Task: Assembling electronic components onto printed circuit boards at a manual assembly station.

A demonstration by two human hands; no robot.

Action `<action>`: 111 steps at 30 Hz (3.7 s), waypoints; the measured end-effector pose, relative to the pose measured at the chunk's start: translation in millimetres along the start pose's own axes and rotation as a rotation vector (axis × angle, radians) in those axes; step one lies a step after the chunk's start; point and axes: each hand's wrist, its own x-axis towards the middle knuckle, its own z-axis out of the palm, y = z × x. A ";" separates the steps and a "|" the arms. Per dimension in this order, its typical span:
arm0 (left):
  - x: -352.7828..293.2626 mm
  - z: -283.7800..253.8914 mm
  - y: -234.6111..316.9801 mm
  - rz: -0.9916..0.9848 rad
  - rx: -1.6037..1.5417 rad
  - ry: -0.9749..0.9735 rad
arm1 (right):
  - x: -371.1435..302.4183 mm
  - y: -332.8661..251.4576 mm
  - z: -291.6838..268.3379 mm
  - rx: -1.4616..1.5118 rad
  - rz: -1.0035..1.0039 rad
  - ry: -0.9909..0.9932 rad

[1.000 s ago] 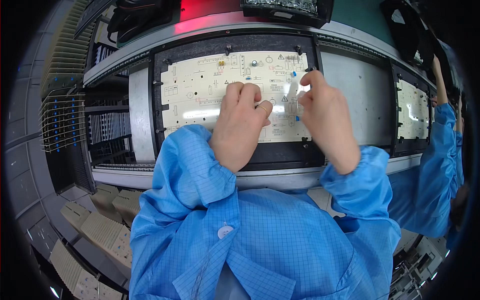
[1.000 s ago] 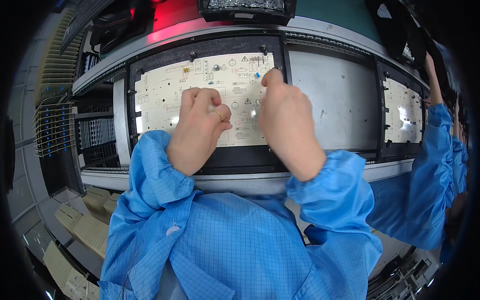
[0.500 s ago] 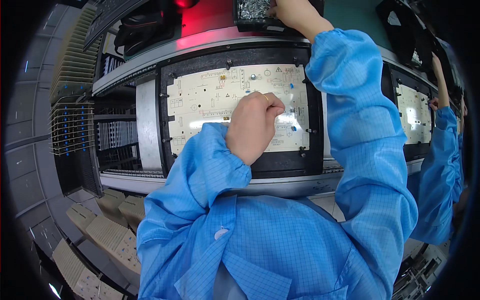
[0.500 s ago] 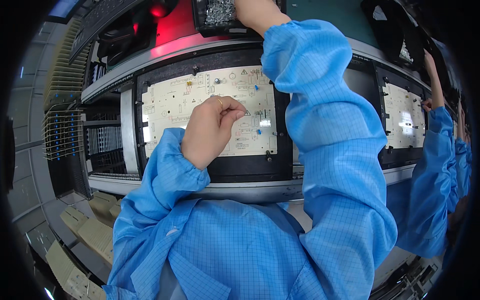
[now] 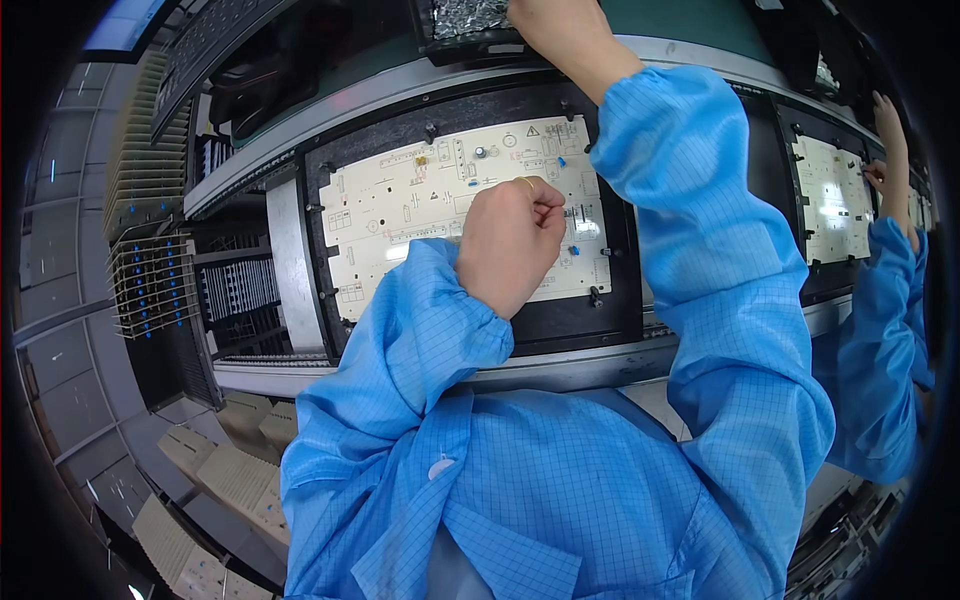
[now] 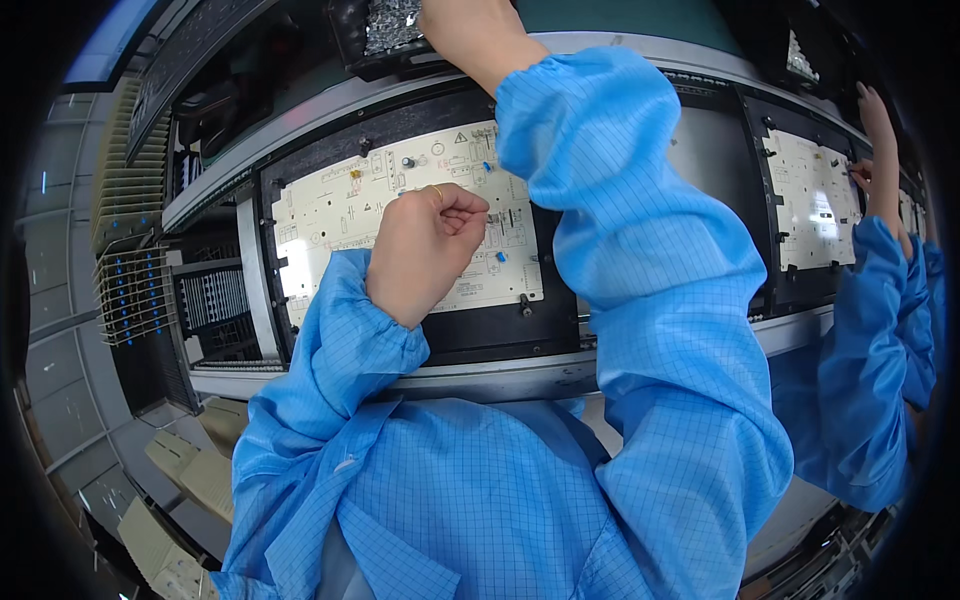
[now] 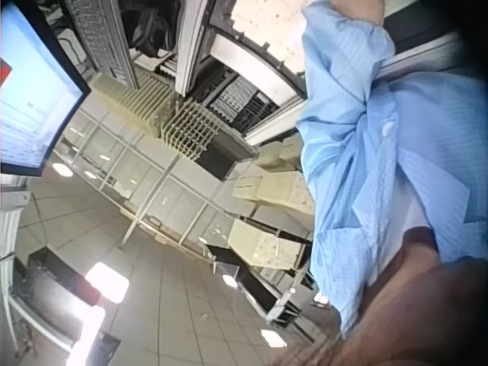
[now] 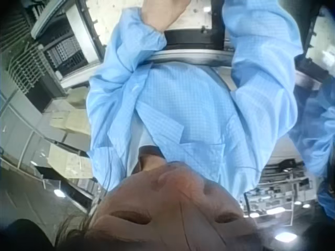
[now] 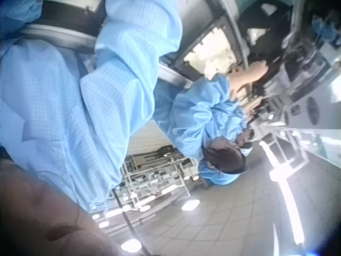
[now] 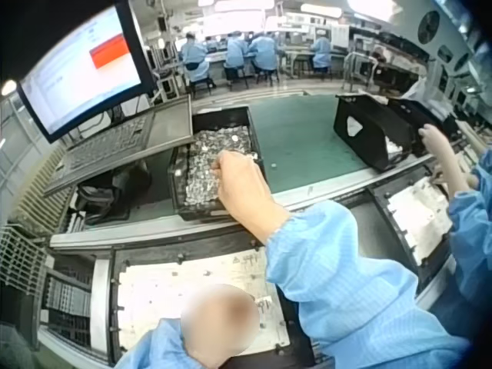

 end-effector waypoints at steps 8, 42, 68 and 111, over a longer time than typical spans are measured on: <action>-4.2 2.0 0.3 -0.003 0.049 0.046 | -24.4 -78.9 -127.6 0.304 0.111 0.064; -116.6 -161.1 -131.9 -0.177 0.615 0.424 | -152.4 -115.0 -99.0 -0.330 0.353 -0.496; -87.3 -200.0 -245.5 0.096 -0.574 -0.507 | -140.0 -405.6 66.2 0.310 0.429 -0.403; -567.4 -385.9 -337.6 -0.438 -0.677 1.599 | -210.0 -513.5 180.7 0.752 0.161 -1.085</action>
